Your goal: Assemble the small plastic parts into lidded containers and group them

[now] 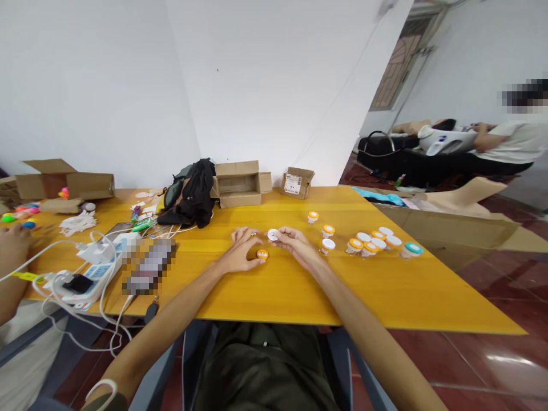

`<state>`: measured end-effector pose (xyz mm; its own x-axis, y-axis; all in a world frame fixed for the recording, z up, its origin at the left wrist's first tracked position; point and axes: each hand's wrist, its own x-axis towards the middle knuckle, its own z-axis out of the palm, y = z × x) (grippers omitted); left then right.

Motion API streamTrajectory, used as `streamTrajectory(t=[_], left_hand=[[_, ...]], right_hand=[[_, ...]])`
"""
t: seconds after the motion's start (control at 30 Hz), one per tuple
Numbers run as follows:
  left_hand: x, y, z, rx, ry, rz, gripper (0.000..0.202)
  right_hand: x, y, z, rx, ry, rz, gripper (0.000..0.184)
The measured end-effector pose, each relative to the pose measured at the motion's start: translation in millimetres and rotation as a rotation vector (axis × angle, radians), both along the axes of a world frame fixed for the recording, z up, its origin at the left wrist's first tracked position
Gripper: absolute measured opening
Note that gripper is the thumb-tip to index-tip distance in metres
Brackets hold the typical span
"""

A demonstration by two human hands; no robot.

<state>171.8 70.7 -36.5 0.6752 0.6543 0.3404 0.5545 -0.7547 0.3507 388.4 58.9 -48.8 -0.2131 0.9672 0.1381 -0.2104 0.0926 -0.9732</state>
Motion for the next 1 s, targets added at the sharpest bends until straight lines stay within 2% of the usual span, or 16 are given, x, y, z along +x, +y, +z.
streamTrajectory(t=[0.27, 0.47, 0.63, 1.0], left_hand=[[3, 0, -3.4, 0.028, 0.008, -0.007, 0.016], [4, 2, -1.2, 0.011, 0.033, -0.008, 0.024], [4, 3, -4.0, 0.01, 0.019, 0.004, 0.022], [3, 3, -5.6, 0.019, 0.001, 0.01, 0.02]], right_hand=[[-6, -2, 3.4, 0.081, -0.163, -0.063, 0.041], [-14, -5, 0.5, 0.211, -0.341, 0.017, 0.035], [-14, -6, -1.3, 0.336, -0.425, 0.026, 0.027], [-12, -6, -3.5, 0.458, -0.518, 0.058, 0.023]])
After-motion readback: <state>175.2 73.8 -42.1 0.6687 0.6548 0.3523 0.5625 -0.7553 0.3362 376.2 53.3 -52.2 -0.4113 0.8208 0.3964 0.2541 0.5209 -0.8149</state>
